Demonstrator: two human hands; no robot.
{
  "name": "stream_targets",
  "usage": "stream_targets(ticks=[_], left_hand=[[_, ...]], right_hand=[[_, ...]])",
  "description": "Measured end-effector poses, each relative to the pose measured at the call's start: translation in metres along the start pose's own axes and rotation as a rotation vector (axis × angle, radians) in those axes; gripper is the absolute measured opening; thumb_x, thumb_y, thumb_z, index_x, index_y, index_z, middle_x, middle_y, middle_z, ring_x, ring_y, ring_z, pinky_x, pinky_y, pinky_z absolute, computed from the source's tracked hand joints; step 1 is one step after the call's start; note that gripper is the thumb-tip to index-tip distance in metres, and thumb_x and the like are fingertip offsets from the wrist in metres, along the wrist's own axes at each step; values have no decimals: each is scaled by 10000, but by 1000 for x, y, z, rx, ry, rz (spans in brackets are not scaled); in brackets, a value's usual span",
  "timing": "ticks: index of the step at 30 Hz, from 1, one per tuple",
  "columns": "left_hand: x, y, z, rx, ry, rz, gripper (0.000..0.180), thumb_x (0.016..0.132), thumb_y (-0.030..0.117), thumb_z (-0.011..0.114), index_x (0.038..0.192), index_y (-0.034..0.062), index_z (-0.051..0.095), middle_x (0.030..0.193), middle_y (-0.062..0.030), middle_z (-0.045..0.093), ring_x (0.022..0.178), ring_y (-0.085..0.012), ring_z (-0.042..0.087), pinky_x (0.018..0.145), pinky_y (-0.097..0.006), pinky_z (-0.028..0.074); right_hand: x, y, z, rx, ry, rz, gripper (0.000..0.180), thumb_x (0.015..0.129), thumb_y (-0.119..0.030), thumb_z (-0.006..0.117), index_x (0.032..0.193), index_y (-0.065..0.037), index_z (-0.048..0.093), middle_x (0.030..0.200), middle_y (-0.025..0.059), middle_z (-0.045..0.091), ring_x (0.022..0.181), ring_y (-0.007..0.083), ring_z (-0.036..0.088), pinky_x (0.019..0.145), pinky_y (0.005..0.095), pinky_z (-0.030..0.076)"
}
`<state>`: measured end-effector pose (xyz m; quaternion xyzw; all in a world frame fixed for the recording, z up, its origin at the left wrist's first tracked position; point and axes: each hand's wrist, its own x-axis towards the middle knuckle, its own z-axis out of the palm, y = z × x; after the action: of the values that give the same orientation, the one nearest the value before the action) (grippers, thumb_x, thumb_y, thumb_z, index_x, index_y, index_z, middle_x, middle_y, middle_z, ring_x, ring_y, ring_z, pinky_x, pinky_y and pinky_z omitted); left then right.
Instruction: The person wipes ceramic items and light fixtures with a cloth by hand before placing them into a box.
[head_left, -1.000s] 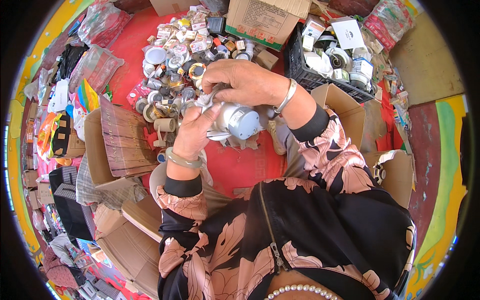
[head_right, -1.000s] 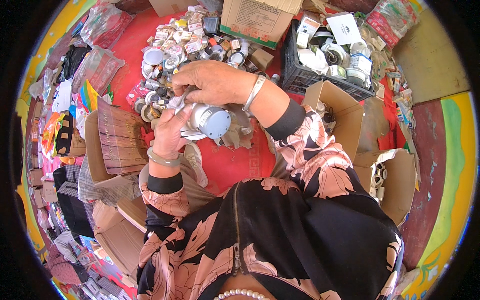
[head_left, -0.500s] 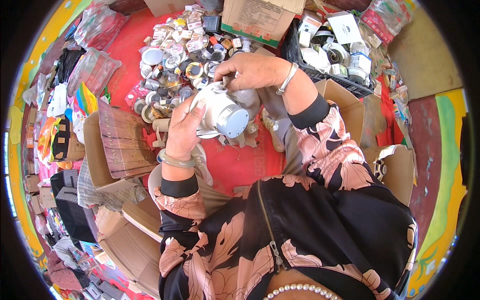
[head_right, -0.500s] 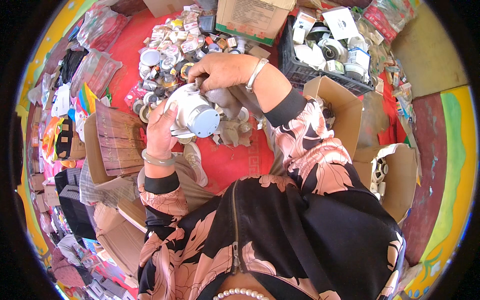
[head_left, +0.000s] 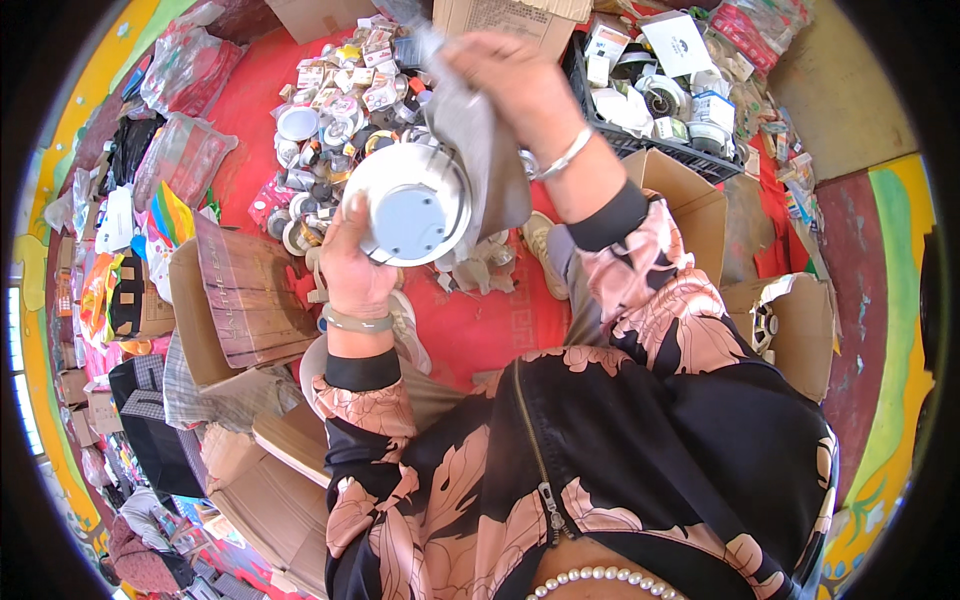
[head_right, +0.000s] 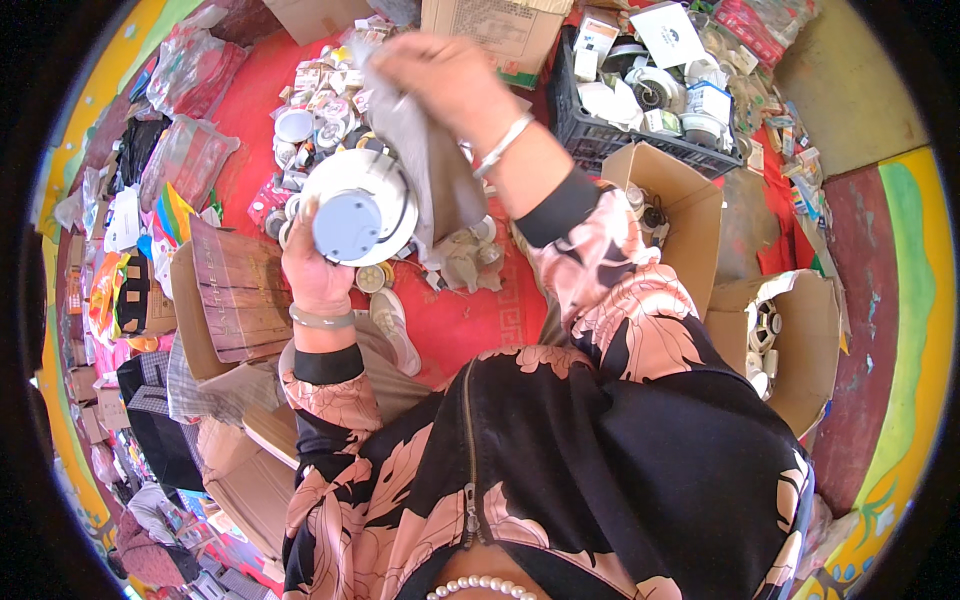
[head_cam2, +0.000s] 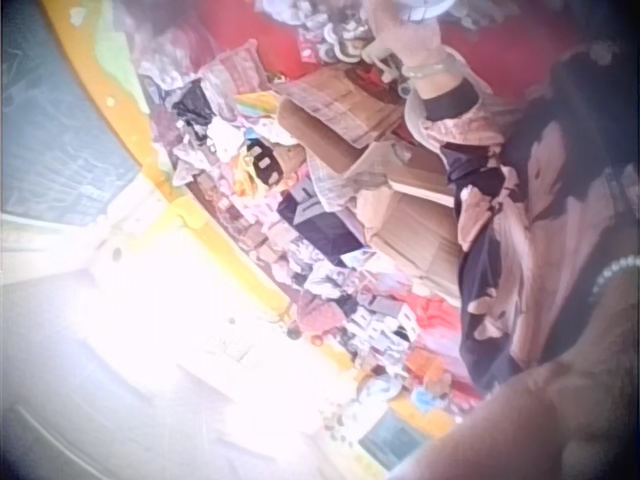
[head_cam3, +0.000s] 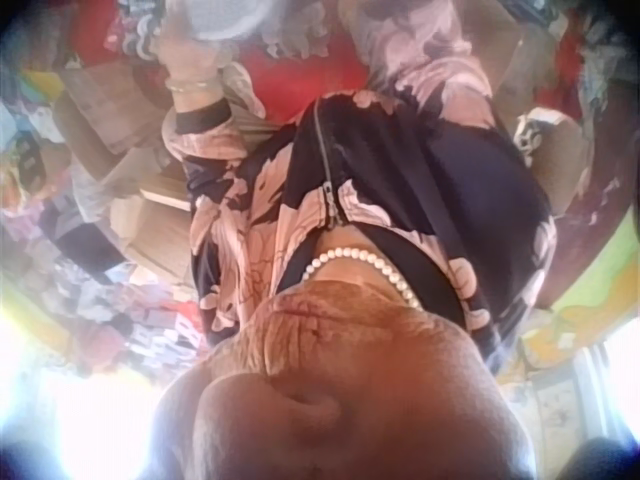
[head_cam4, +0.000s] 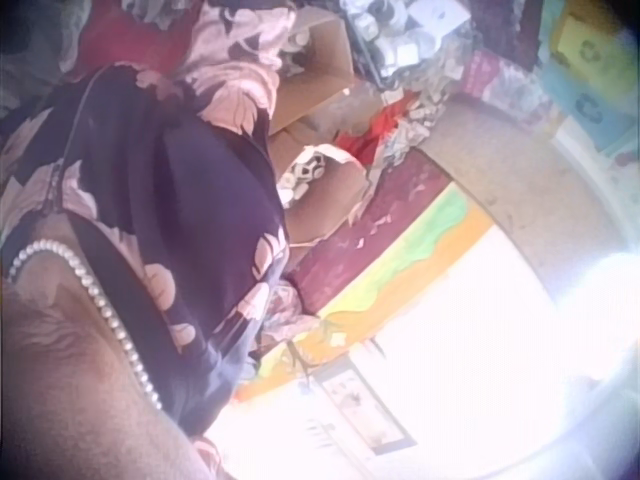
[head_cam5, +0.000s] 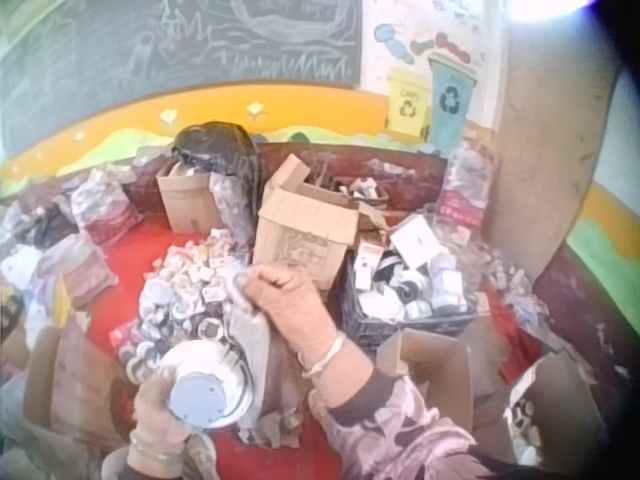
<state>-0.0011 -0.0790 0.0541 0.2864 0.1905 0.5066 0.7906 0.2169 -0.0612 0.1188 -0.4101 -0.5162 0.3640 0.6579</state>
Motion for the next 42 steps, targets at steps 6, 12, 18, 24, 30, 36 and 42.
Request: stream_targets(ticks=[6,12,18,24,30,36,42], left_hand=[[8,6,-31,-339,-74,123,320,896,145,404,1134,-53,484,1121,-154,556,1026,-276,557,882,-422,464],[14,6,-21,-259,45,166,329,874,124,462,1152,-50,474,1138,-152,549,1041,-275,545,895,-429,459],[6,9,-5,-99,72,141,315,904,170,438,1157,-15,477,1103,-125,570,996,-260,570,844,-397,480],[3,11,-7,-196,-91,91,311,918,196,415,1151,1,480,1101,-123,570,997,-258,572,853,-415,480],[4,6,-9,-165,-85,121,318,915,192,417,1157,-6,475,1114,-116,559,1012,-261,561,865,-407,469],[6,5,-8,-47,26,162,323,904,174,444,1162,-19,471,1117,-115,552,1025,-256,550,877,-399,448],[12,6,-17,-182,-42,168,341,903,173,428,1169,-37,470,1149,-147,539,1060,-273,529,917,-428,422]], right_hand=[[1,-33,-46,137,-201,205,152,809,-139,626,923,-38,615,766,17,628,644,81,591,598,201,463],[-12,-28,7,-271,-519,282,161,766,-153,668,851,-28,611,714,-17,582,648,36,516,556,178,399],[-18,-2,22,-678,-313,72,379,700,-368,708,785,-16,596,667,52,581,650,162,547,610,286,433],[-21,2,28,-288,-394,208,321,776,-323,654,734,-13,585,605,5,520,620,91,485,574,245,399],[-17,1,30,-421,-430,326,219,821,-201,612,705,-16,594,623,-46,492,614,24,409,545,208,337],[-17,10,21,-137,-499,414,122,786,-99,611,808,20,618,709,-30,563,680,31,474,609,193,382],[-18,9,22,-74,-389,451,224,740,-60,635,947,26,626,826,14,624,758,66,549,678,194,423]])
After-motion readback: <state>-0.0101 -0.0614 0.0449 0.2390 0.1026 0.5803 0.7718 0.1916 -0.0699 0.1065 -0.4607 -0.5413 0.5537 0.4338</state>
